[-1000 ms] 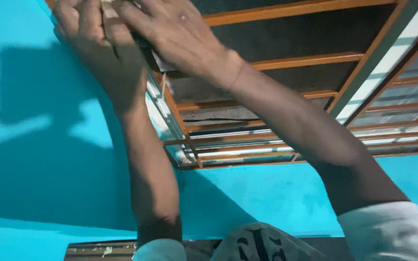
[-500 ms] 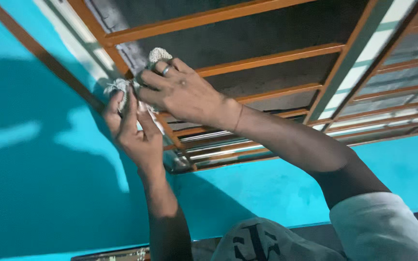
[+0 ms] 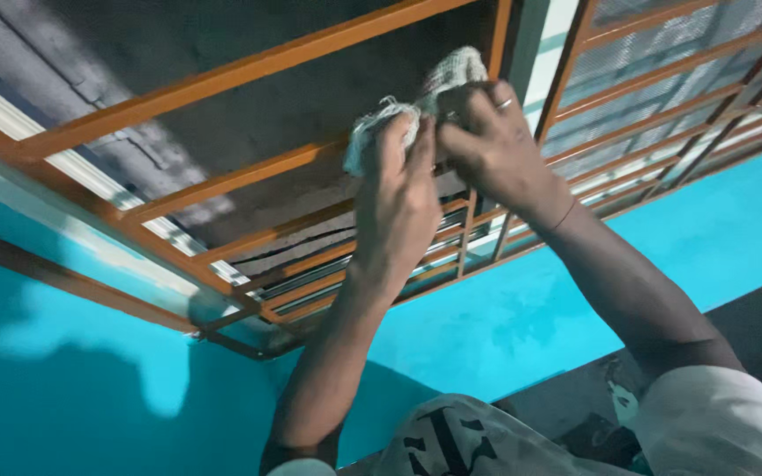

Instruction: The person wipes the metal bars of a window grill with a cloth, moving the cloth along individual horizontal and vertical bars across the surface.

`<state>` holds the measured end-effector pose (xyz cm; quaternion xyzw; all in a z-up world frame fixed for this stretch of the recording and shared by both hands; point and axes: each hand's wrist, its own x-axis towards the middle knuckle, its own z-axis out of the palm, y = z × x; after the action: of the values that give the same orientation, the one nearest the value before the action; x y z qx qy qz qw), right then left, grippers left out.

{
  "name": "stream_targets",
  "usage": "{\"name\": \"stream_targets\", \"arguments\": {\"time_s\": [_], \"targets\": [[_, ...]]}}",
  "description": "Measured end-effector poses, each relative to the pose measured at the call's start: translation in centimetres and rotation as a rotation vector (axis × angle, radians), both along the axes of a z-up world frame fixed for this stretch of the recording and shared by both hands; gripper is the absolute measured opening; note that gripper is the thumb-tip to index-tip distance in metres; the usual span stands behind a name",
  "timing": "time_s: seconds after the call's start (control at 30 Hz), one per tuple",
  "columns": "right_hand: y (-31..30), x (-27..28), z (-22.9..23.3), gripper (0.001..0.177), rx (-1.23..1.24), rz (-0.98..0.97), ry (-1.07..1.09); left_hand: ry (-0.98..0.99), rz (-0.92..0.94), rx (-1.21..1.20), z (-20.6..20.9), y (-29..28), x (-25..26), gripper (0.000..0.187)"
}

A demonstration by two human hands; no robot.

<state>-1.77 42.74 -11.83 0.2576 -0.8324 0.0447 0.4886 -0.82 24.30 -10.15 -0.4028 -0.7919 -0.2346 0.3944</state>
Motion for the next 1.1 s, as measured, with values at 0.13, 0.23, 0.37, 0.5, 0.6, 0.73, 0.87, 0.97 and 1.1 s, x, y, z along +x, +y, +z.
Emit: {"name": "stream_targets", "arguments": {"time_s": [0.13,0.23,0.37,0.5,0.6,0.73,0.87,0.97,1.1], "targets": [[4.3,-0.4,1.0,0.027,-0.164,0.211,0.101,0.041,-0.196,0.090,-0.3,3.8,-3.3,0.051],[5.7,-1.7,2.2,0.028,-0.233,0.317,0.225,0.116,-0.208,0.157,-0.4,6.2,-6.1,0.073],[4.9,-0.6,-0.1,0.026,-0.298,0.244,0.083,0.107,-0.120,0.085,-2.4,5.8,-5.7,0.079],[6.0,0.9,-1.0,0.023,-0.343,0.196,0.058,0.040,-0.218,0.042,-2.9,5.8,-4.1,0.059],[6.2,-0.3,-2.4,0.023,-0.406,0.211,0.131,0.107,-0.206,0.030,-3.0,6.0,-3.8,0.056],[2.5,-0.8,-9.1,0.018,-1.570,0.924,-0.538,-0.163,-0.159,-0.047,-6.3,4.9,-2.0,0.053],[3.1,1.8,-11.2,0.023,-0.552,0.201,-0.184,-0.225,-0.144,-0.077,-7.3,2.5,-1.0,0.054],[0.9,2.2,-10.6,0.030,-0.523,0.158,-0.135,-0.367,-0.074,-0.069,-6.7,1.3,-0.8,0.048],[-6.6,2.0,-9.1,0.031,-0.459,0.217,-0.083,-0.211,0.020,0.124,-6.8,-5.1,1.2,0.063]]}}
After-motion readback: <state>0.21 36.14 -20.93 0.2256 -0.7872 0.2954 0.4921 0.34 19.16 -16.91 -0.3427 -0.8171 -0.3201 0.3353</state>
